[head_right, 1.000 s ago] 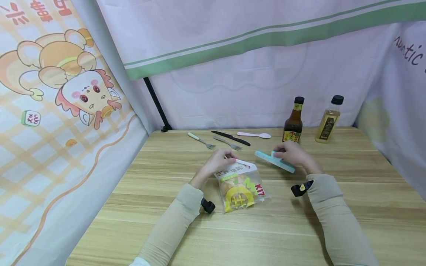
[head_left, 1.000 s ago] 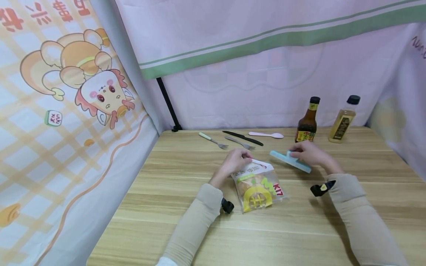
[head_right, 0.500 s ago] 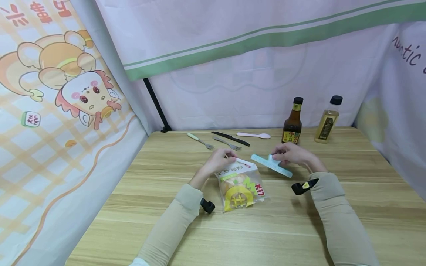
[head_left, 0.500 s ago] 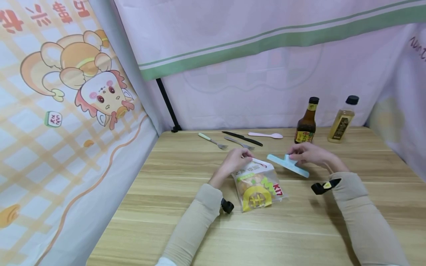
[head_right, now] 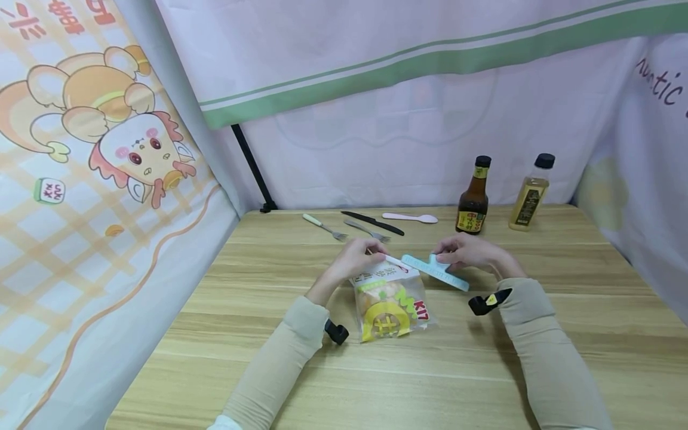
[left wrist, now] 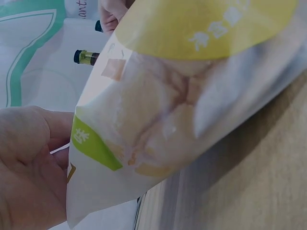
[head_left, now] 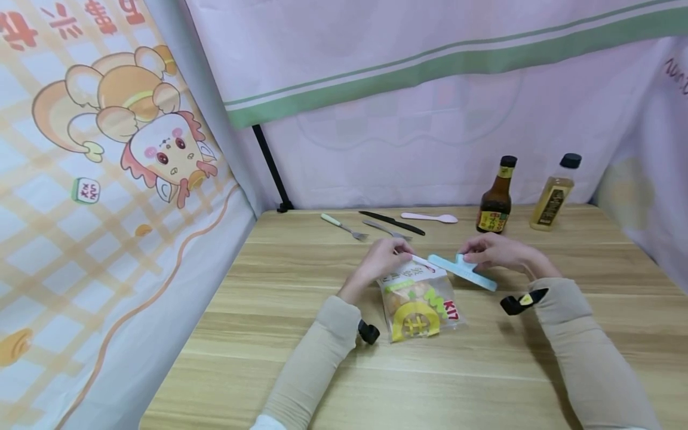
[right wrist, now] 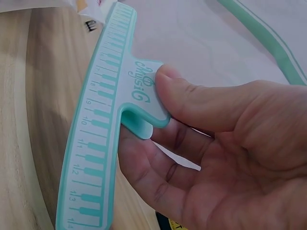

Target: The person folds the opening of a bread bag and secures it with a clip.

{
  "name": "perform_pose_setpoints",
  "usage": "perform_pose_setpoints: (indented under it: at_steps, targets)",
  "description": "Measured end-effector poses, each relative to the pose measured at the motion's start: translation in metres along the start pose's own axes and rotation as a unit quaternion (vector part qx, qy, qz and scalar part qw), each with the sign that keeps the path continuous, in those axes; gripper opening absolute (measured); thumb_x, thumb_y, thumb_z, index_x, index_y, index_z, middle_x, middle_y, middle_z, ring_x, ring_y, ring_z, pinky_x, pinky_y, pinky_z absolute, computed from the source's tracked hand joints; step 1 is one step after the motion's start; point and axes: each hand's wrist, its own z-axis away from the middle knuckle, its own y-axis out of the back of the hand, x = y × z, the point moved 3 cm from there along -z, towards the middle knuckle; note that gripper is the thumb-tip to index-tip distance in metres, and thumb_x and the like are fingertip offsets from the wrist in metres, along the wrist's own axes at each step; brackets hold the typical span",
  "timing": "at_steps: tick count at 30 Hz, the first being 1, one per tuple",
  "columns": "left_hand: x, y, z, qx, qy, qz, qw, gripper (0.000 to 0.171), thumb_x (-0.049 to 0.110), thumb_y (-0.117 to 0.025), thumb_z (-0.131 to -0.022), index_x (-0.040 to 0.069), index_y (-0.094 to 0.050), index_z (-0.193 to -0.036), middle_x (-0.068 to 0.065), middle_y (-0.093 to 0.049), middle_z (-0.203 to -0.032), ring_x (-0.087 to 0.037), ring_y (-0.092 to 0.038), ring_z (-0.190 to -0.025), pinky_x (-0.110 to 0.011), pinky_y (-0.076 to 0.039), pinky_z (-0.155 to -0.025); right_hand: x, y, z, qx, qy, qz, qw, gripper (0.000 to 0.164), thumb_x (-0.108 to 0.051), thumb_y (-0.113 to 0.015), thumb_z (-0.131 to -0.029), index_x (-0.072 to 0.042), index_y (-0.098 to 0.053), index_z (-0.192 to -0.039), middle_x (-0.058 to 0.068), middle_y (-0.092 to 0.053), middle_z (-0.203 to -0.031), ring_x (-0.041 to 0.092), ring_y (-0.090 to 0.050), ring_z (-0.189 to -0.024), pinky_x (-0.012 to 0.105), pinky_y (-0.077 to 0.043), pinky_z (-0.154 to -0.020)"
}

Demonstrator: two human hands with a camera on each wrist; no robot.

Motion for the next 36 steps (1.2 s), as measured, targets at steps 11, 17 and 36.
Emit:
perform_pose_setpoints:
  at_steps: [11,17,36]
  targets:
    - [0.001,-0.003,-0.002,0.012,-0.024,0.008,0.9996,0.011,0.018,-0.071,-0.1,0.017,-0.078,-0.109,0.001,-0.076,-0.101,-0.009,-0.063,-0.09,-0.021,-0.049,-0.08,-0.001,-0.007,-0.007,-0.019,-0.013,-0.027,0.999,0.034,-0.021,-0.063,-0.106,0.004,-0.061,-0.129,-0.002,-0.064,-0.101,0.012,-0.059,-0.094,0.032,-0.055,-0.085]
    - [0.003,-0.005,-0.002,0.012,-0.037,0.01,0.9992,0.012,0.017,-0.071,-0.1,0.016,-0.078,-0.109,0.0,-0.076,-0.1,-0.008,-0.064,-0.089,-0.02,-0.05,-0.08,-0.001,-0.01,-0.012,-0.024,-0.004,-0.052,0.998,0.033,-0.019,-0.062,-0.106,0.006,-0.061,-0.128,-0.003,-0.066,-0.098,0.009,-0.06,-0.087,0.027,-0.056,-0.08]
    - [0.004,-0.008,-0.004,0.023,-0.055,0.029,0.9978,0.03,0.013,-0.08,-0.093,0.007,-0.073,-0.122,-0.008,-0.071,-0.102,-0.009,-0.061,-0.084,-0.019,-0.05,-0.076,-0.01,-0.021,-0.017,0.0,0.005,-0.068,0.998,0.042,-0.023,-0.061,-0.107,0.008,-0.057,-0.136,-0.004,-0.068,-0.103,0.01,-0.063,-0.091,0.027,-0.056,-0.082]
